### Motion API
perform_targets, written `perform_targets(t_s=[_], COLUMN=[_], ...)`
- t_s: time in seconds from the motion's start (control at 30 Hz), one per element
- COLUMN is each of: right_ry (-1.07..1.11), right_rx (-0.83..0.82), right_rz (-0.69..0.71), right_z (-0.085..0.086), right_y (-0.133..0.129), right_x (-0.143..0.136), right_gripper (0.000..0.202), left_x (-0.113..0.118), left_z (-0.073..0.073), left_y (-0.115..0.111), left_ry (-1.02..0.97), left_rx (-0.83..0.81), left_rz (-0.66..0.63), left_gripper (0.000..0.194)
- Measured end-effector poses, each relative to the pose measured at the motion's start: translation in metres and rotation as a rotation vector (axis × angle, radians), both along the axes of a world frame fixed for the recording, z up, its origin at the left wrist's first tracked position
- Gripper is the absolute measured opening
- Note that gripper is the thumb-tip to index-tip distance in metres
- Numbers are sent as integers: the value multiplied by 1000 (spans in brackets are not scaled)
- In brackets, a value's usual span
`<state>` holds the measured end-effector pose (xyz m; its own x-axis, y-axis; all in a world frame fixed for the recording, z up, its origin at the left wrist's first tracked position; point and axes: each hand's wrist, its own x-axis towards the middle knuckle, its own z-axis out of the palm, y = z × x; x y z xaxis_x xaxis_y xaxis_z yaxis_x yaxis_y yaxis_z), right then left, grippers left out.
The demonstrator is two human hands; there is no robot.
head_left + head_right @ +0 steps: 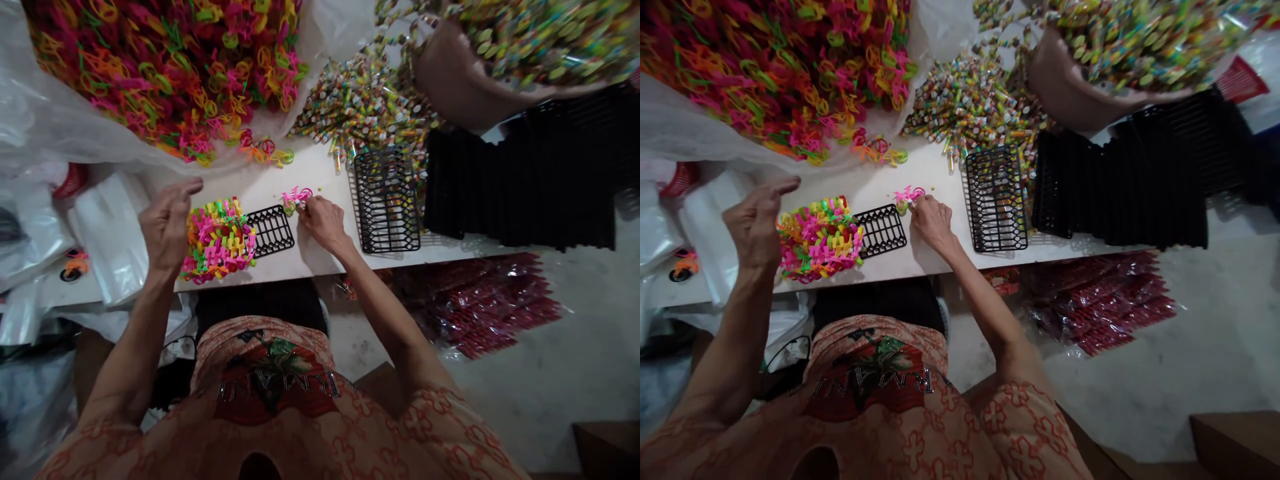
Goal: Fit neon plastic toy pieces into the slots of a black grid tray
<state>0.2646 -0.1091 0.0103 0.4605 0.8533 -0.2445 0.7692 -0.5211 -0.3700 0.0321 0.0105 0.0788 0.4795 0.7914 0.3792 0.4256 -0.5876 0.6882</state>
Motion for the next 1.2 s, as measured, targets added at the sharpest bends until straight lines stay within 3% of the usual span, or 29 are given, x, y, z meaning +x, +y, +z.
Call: perform_targets(t_s=[0.1,0.23,0.43,0.57,0.8,0.9,1.07,1.2], right_ry=[180,491,426,422,736,813,890,681], right_rx=[81,223,272,309,564,557,482,369], right_rz=[-34,-35,8,-25,-126,-135,-20,193], right_z=[-1,-5,-3,-10,-27,-30,-34,-26], right_y=[-2,-9,-7,-2,14,27,45,50], right_x=[1,-9,-27,-29,-30,-39,-54,-50], right_gripper=[20,17,15,14,6,5,7,7], left_x=[3,13,22,21,21,21,20,20], left_z=[-3,-8,-19,-25,-26,-27,-29,-31], left_y=[-7,-8,-6,-8,-8,-8,-10,-11], left_ry=[176,341,596,633,611,612,630,612], left_rx=[11,48,114,144,170,184,215,312], left_rz=[-86,-100,-238,-267,-270,-275,-276,-283], left_gripper=[35,37,42,46,46,45,43,43])
